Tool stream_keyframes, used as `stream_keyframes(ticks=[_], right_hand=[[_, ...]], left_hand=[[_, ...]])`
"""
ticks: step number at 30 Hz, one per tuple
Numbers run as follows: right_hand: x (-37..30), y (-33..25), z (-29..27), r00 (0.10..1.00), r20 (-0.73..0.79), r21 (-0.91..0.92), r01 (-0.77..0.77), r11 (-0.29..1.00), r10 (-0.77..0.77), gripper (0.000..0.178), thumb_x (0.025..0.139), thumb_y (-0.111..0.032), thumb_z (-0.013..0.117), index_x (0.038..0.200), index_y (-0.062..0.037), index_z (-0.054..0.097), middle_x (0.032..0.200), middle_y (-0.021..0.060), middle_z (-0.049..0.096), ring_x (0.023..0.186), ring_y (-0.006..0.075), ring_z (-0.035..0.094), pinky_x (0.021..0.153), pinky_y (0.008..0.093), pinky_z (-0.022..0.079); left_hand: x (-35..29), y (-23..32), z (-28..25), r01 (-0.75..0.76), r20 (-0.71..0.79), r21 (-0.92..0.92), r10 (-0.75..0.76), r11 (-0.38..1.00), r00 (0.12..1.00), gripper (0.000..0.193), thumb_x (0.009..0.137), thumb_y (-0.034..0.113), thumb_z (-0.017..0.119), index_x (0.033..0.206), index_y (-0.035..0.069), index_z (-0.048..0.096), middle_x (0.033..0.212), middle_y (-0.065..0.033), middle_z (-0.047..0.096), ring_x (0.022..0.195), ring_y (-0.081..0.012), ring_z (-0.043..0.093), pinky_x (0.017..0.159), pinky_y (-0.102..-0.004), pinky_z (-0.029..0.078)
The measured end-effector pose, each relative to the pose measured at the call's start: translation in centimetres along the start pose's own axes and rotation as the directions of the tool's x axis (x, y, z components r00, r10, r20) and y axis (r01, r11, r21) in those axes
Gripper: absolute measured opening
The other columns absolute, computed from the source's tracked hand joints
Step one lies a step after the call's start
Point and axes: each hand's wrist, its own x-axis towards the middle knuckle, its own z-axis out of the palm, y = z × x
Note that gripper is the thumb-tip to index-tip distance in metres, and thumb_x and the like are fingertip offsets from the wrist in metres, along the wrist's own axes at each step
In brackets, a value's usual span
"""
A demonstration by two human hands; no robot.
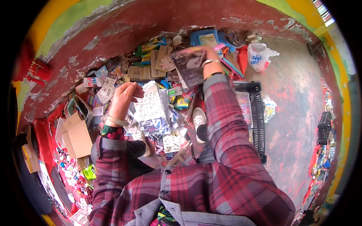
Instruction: The person sits on the floor and sorts through a pile of miscellaneous items, including plastic-wrapped goods and boxes. They pick up items one by one, inspect them, and place them into a black plastic crate.
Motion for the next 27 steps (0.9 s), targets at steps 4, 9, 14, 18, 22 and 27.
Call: stream_keyframes(ticks=[4, 9, 14, 18, 22, 27], right_hand=[[-5.5, -10.0, 2.6, 0.972, 0.172, 0.067, 0.15, 0.986, -0.159, 0.022, 0.068, -0.018, 0.068, 0.084, -0.0095, 0.057, 0.084, 0.006, 0.063, 0.076, 0.0271, 0.062, 0.058, 0.0441, 0.049], [-17.3, -7.6, 7.6, 0.92, 0.314, 0.187, 0.183, 0.965, -0.235, 0.022, 0.068, -0.021, 0.069, 0.081, -0.0092, 0.055, 0.075, 0.0037, 0.06, 0.062, 0.0179, 0.056, 0.057, 0.0343, 0.046], [-24.5, 3.1, 9.5, 0.907, 0.417, 0.19, -0.15, 0.97, 0.059, 0.028, 0.072, -0.012, 0.066, 0.098, -0.0063, 0.057, 0.085, 0.0027, 0.059, 0.08, 0.0171, 0.058, 0.074, 0.032, 0.05], [-27.7, 5.9, 10.3, 0.852, 0.499, 0.038, -0.207, 0.978, 0.161, 0.025, 0.078, -0.014, 0.066, 0.1, -0.005, 0.058, 0.087, 0.0012, 0.06, 0.076, 0.0125, 0.056, 0.072, 0.026, 0.045], [-25.4, 2.9, 9.2, 0.56, 0.672, -0.619, 0.065, 0.783, 0.485, 0.019, 0.08, -0.018, 0.067, 0.092, -0.0039, 0.062, 0.079, 0.0003, 0.061, 0.07, 0.0072, 0.055, 0.059, 0.0231, 0.042], [-26.0, -6.5, 8.8, 0.461, 0.77, -0.616, 0.355, 0.704, 0.441, 0.031, 0.081, -0.019, 0.064, 0.103, 0.0009, 0.057, 0.091, 0.0093, 0.062, 0.085, 0.0149, 0.06, 0.076, 0.0276, 0.048]], left_hand=[[0.5, 0.1, 0.4, -0.035, 0.01, -0.035, 0.035, 0.999, 0.999, 0.028, 0.093, 0.025, 0.046, 0.09, 0.0, 0.06, 0.08, -0.0065, 0.064, 0.072, -0.0136, 0.062, 0.062, -0.0231, 0.045], [1.1, -0.9, 0.3, -0.02, 0.001, -0.584, 0.025, 0.811, 1.0, 0.051, 0.09, 0.045, 0.047, 0.119, 0.003, 0.05, 0.118, -0.0121, 0.054, 0.113, -0.0225, 0.049, 0.096, -0.0356, 0.037], [-0.1, 2.1, 2.9, -0.22, -0.118, -0.922, 0.308, 0.319, 0.944, 0.069, 0.08, 0.049, 0.06, 0.129, 0.004, 0.041, 0.127, -0.0109, 0.049, 0.12, -0.0258, 0.044, 0.103, -0.0425, 0.032], [-0.2, 1.0, -0.3, -0.288, -0.223, -0.904, 0.226, 0.315, 0.948, 0.053, 0.08, 0.028, 0.059, 0.123, 0.0, 0.045, 0.121, -0.015, 0.054, 0.108, -0.0292, 0.053, 0.097, -0.0428, 0.039], [-1.1, 1.8, -3.5, -0.345, -0.285, -0.858, 0.207, 0.381, 0.936, 0.049, 0.076, 0.014, 0.053, 0.12, -0.004, 0.045, 0.114, -0.0184, 0.056, 0.102, -0.0315, 0.057, 0.093, -0.0424, 0.043], [-1.9, 1.9, -5.4, -0.425, -0.348, -0.808, 0.252, 0.408, 0.903, 0.047, 0.072, 0.01, 0.051, 0.116, -0.007, 0.046, 0.113, -0.017, 0.056, 0.104, -0.0301, 0.055, 0.093, -0.0407, 0.042]])
